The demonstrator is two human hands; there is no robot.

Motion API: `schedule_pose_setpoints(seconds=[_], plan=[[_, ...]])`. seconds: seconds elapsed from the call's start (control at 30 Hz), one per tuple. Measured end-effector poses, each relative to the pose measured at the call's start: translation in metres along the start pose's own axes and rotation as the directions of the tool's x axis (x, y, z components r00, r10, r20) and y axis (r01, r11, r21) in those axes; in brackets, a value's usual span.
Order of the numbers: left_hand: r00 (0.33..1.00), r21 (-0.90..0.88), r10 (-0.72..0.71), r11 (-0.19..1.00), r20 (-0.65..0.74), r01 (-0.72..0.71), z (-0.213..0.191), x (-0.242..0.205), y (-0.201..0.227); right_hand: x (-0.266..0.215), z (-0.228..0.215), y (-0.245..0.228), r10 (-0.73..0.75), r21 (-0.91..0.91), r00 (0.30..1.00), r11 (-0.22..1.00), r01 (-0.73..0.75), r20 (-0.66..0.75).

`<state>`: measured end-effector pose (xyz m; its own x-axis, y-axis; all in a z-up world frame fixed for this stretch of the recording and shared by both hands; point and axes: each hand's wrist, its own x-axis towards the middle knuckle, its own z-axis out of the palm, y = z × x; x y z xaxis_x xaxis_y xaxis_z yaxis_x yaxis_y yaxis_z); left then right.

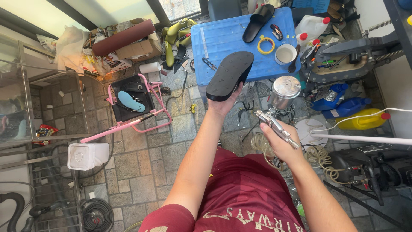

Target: The person holds a black slide sandal and uses a spray gun to apply a coating to its upper and sole. They then use a hairdryer to dry the surface before applying another coat with the spray gun.

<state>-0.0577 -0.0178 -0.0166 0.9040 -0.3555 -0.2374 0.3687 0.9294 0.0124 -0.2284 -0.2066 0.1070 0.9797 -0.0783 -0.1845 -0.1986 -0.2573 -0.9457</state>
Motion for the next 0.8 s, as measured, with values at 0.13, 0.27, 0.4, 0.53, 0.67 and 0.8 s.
schedule_pose_setpoints(seconds=[0.13,0.27,0.4,0.53,0.67,0.8], plan=[[0.997,-0.01,-0.037,0.999,0.062,0.038,0.0,-0.004,0.0,0.007,-0.012,0.009,0.129,0.143,0.985,0.979,-0.145,0.116],[0.998,-0.024,-0.057,0.998,0.025,0.058,0.006,-0.012,0.0,0.017,-0.021,0.018,0.168,0.154,0.983,0.972,-0.177,0.069],[0.996,-0.003,-0.069,0.998,0.054,0.069,0.006,-0.017,0.001,0.027,-0.024,0.025,0.166,0.262,0.985,0.954,-0.149,-0.043],[0.995,0.009,-0.098,0.995,0.012,0.098,-0.01,-0.016,0.009,0.036,-0.031,0.026,0.185,0.282,0.971,0.95,-0.138,-0.15],[0.992,0.141,-0.105,0.985,0.071,0.094,-0.029,-0.013,0.024,0.037,-0.039,0.026,0.083,0.054,0.955,0.996,-0.071,-0.285],[0.991,0.466,-0.088,0.884,0.103,0.031,-0.03,-0.019,0.033,0.037,-0.044,0.026,0.093,0.15,0.943,0.988,-0.047,-0.319]])
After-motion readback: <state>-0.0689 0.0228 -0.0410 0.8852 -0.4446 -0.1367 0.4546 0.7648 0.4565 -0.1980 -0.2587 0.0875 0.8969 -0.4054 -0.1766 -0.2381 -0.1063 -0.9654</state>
